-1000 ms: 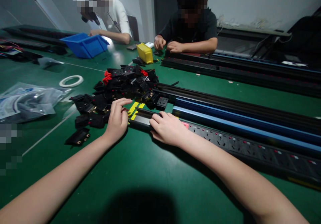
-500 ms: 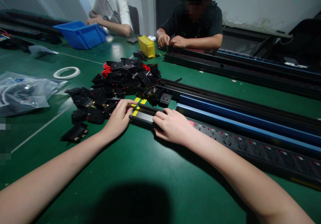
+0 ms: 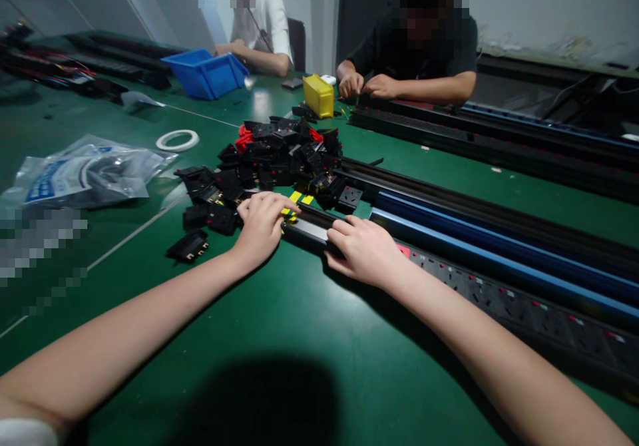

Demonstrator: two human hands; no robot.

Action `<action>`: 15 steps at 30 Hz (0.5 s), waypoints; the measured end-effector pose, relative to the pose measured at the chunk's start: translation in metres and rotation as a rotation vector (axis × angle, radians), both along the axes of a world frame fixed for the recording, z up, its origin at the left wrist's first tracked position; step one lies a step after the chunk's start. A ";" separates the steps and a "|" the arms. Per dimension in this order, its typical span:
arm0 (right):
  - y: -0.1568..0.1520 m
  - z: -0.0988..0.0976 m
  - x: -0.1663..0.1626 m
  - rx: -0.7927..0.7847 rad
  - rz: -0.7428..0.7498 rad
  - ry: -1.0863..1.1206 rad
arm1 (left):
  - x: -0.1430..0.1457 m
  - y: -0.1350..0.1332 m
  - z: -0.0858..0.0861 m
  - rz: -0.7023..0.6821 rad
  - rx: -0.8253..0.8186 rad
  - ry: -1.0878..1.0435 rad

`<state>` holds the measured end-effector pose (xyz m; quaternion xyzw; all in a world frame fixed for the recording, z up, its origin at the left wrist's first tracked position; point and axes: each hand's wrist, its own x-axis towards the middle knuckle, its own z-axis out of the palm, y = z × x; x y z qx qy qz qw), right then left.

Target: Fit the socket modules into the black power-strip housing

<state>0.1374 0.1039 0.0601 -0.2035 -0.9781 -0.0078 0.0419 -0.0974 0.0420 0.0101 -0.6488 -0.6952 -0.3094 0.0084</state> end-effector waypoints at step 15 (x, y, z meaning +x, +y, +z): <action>0.002 -0.002 0.000 -0.001 0.004 0.000 | 0.007 -0.004 0.003 0.162 0.073 -0.002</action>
